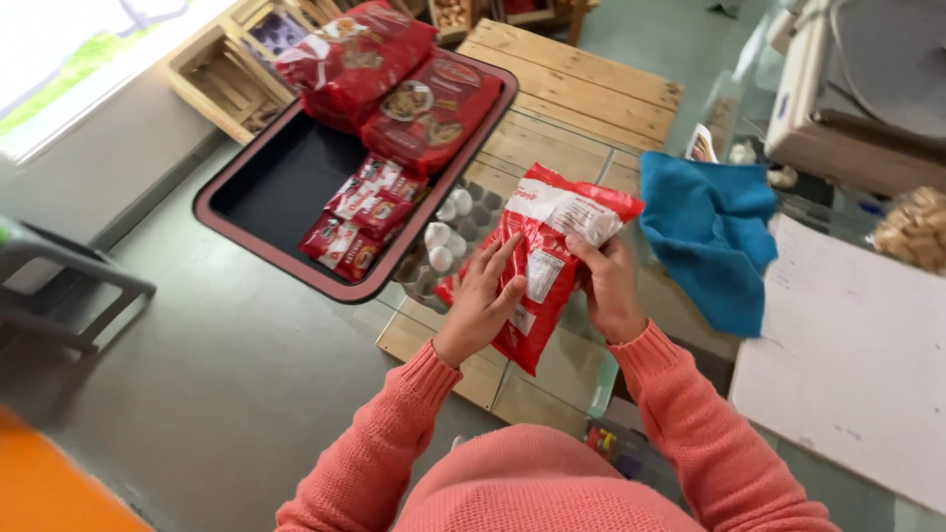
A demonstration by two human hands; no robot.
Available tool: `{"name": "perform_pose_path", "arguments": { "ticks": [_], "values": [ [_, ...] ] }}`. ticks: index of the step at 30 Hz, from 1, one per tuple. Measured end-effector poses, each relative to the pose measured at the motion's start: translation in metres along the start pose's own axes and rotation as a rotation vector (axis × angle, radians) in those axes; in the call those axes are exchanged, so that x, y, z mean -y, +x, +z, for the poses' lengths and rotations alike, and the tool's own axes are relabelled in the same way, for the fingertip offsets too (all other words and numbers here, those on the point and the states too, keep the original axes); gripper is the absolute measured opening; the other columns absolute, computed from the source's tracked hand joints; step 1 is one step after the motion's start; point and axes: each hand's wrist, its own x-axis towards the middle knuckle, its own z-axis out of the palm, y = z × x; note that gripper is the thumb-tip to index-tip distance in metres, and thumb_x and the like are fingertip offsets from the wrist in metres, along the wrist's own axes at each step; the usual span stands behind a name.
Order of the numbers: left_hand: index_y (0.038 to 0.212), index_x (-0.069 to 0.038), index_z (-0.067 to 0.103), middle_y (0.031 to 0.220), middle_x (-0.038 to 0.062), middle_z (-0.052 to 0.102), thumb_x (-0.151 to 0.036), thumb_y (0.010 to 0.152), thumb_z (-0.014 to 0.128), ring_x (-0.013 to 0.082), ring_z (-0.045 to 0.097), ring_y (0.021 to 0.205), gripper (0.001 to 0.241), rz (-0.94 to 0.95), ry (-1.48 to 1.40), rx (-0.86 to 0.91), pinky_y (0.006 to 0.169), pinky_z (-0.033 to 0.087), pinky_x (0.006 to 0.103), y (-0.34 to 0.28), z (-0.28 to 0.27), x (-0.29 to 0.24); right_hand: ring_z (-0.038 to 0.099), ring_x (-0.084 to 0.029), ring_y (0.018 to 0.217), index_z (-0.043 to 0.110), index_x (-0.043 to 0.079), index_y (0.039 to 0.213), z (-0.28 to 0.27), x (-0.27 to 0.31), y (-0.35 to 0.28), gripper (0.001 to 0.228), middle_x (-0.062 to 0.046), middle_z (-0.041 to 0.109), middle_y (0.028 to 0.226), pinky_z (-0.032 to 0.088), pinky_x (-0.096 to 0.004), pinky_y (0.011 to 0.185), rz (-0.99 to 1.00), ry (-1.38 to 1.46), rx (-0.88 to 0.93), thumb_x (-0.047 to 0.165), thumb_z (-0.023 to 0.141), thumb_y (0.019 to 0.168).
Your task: Wiping down grocery bags with a cloth and stocking them on shelves and trays.
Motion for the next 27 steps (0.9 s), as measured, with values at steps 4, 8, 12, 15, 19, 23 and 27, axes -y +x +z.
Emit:
{"name": "perform_pose_path", "arguments": {
  "ticks": [4,8,12,15,19,23,27],
  "values": [
    [0.150,-0.019,0.020,0.153,0.022,0.021,-0.058,0.094,0.030,0.0369,0.020,0.141,0.069,0.167,-0.582,-0.123,0.111,0.014,0.0567,-0.017,-0.013,-0.034,0.057,-0.022,0.038,0.055,0.000,0.093,0.020,-0.005,0.016,0.029,-0.014,0.055,0.068,0.042,-0.029,0.027,-0.252,-0.177,0.181,0.015,0.075,0.077],
    [0.151,-0.018,0.012,0.148,0.025,0.027,-0.067,0.088,0.030,0.0396,0.035,0.132,0.081,0.145,-1.257,-0.238,0.103,0.035,0.0541,-0.040,-0.014,-0.035,0.068,-0.035,0.074,0.062,0.007,0.099,0.084,0.016,-0.029,0.034,-0.017,0.067,0.080,0.054,-0.041,0.059,-0.500,-0.728,0.444,0.023,0.077,0.073],
    [0.146,-0.017,0.018,0.143,0.023,0.031,-0.065,0.088,0.033,0.0376,0.038,0.128,0.076,0.113,-1.258,-0.409,0.101,0.037,0.0522,-0.066,-0.022,-0.025,0.067,-0.037,0.078,0.057,0.021,0.110,0.122,-0.017,-0.065,0.036,-0.012,0.068,0.085,0.053,-0.046,0.066,-0.747,-1.004,0.866,0.030,0.067,0.077],
    [0.142,-0.017,0.022,0.139,0.021,0.035,-0.064,0.088,0.034,0.0362,0.041,0.125,0.073,0.087,-1.256,-0.564,0.100,0.038,0.0508,-0.091,-0.034,-0.011,0.068,-0.029,0.087,0.065,0.015,0.091,0.133,-0.014,-0.078,0.018,-0.006,0.070,0.088,0.052,-0.037,0.078,-0.731,-0.568,1.090,0.014,0.072,0.074],
    [0.139,-0.016,0.027,0.135,0.020,0.038,-0.063,0.089,0.036,0.0347,0.043,0.122,0.069,0.051,-1.245,-0.785,0.098,0.040,0.0493,-0.121,-0.066,0.004,0.062,-0.021,0.102,0.065,0.016,0.101,0.135,-0.012,-0.005,0.016,-0.003,0.066,0.103,0.044,-0.032,0.095,-0.878,-0.482,0.916,0.020,0.069,0.086],
    [0.134,-0.016,0.034,0.130,0.018,0.044,-0.061,0.089,0.039,0.0324,0.047,0.117,0.064,0.004,-1.245,-0.919,0.096,0.042,0.0472,-0.138,-0.093,0.014,0.062,-0.019,0.092,0.047,0.007,0.129,0.168,-0.019,-0.003,0.038,-0.011,0.063,0.111,0.051,-0.036,0.079,-0.134,-0.492,1.208,0.023,0.051,0.095],
    [0.128,-0.015,0.040,0.125,0.016,0.049,-0.059,0.089,0.041,0.0302,0.051,0.112,0.059,-0.031,-1.265,-1.016,0.094,0.045,0.0451,-0.156,-0.108,0.027,0.039,-0.017,0.018,0.055,0.011,0.119,0.189,-0.053,-0.002,0.034,-0.017,0.055,0.052,0.025,-0.022,0.011,0.419,-0.565,1.394,0.035,0.042,0.098]
  ]
}}
